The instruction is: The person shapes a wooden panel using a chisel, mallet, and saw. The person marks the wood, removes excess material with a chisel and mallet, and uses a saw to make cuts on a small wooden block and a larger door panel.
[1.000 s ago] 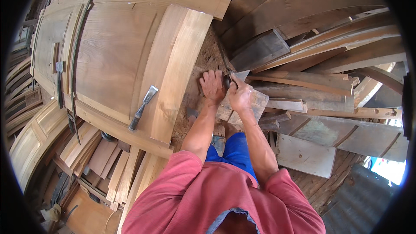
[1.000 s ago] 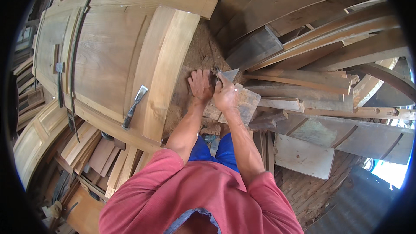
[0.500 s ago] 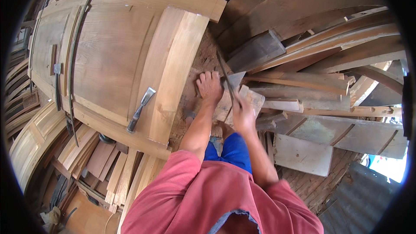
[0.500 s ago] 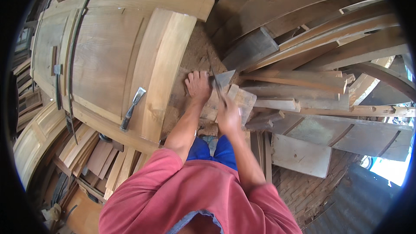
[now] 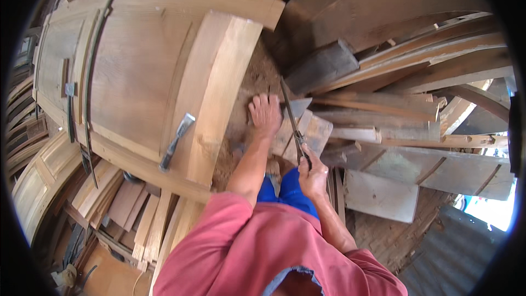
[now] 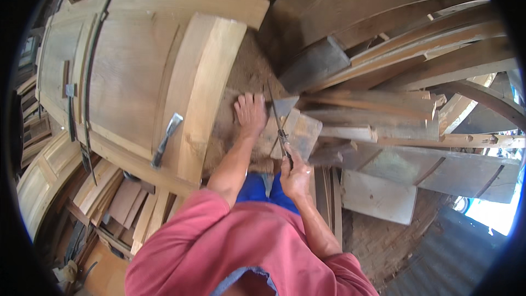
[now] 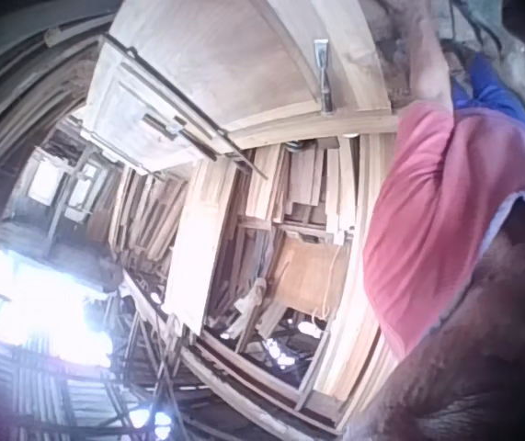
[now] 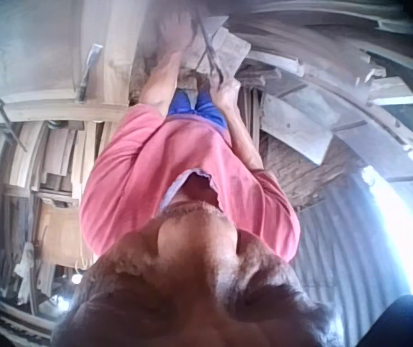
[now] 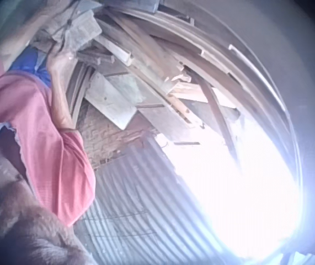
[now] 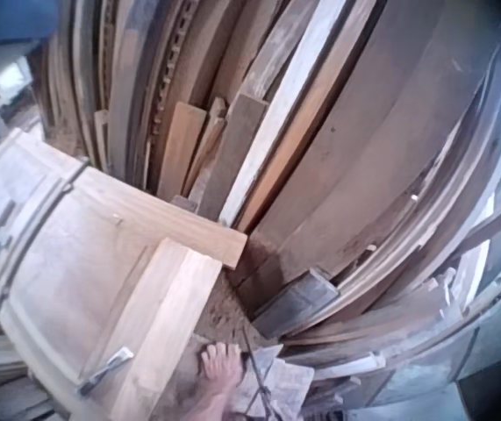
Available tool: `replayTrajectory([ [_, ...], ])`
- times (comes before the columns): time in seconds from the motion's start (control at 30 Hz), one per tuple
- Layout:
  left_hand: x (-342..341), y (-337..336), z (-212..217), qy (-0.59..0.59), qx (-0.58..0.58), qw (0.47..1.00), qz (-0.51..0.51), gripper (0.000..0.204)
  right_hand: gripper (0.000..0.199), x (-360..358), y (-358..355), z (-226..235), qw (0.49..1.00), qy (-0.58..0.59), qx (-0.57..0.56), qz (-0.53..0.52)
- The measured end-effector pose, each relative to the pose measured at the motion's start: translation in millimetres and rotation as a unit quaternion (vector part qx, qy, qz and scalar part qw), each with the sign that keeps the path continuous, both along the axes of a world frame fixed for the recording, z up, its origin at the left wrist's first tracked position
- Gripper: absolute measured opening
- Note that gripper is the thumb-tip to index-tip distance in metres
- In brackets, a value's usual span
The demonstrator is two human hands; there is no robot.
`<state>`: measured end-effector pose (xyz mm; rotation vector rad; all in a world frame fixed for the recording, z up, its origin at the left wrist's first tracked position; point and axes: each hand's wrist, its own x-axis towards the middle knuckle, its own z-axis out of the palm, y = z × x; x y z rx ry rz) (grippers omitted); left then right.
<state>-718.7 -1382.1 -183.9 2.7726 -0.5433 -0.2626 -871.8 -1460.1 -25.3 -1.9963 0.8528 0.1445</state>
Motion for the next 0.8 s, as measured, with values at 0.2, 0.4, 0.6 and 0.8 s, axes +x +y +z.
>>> replayTrajectory([
  [0.2, 54, -27, 3, -0.004, -0.026, 0.996, 0.088, 0.015, 0.031, 59, -18, -24, 0.998, -0.028, -0.044, -0.016],
  [0.4, 64, -33, -2, 0.032, 0.013, 0.999, 0.034, 0.019, 0.034, 70, -34, -35, 0.998, -0.031, -0.057, 0.016],
  [0.6, 68, -33, -4, -0.045, -0.017, 0.999, 0.015, 0.018, 0.034, 65, -34, -32, 0.999, -0.038, -0.026, -0.009],
  [0.8, 35, 2, 6, -0.003, 0.015, 1.0, -0.019, 0.014, 0.033, 39, -18, -11, 0.998, -0.048, -0.042, 0.019],
])
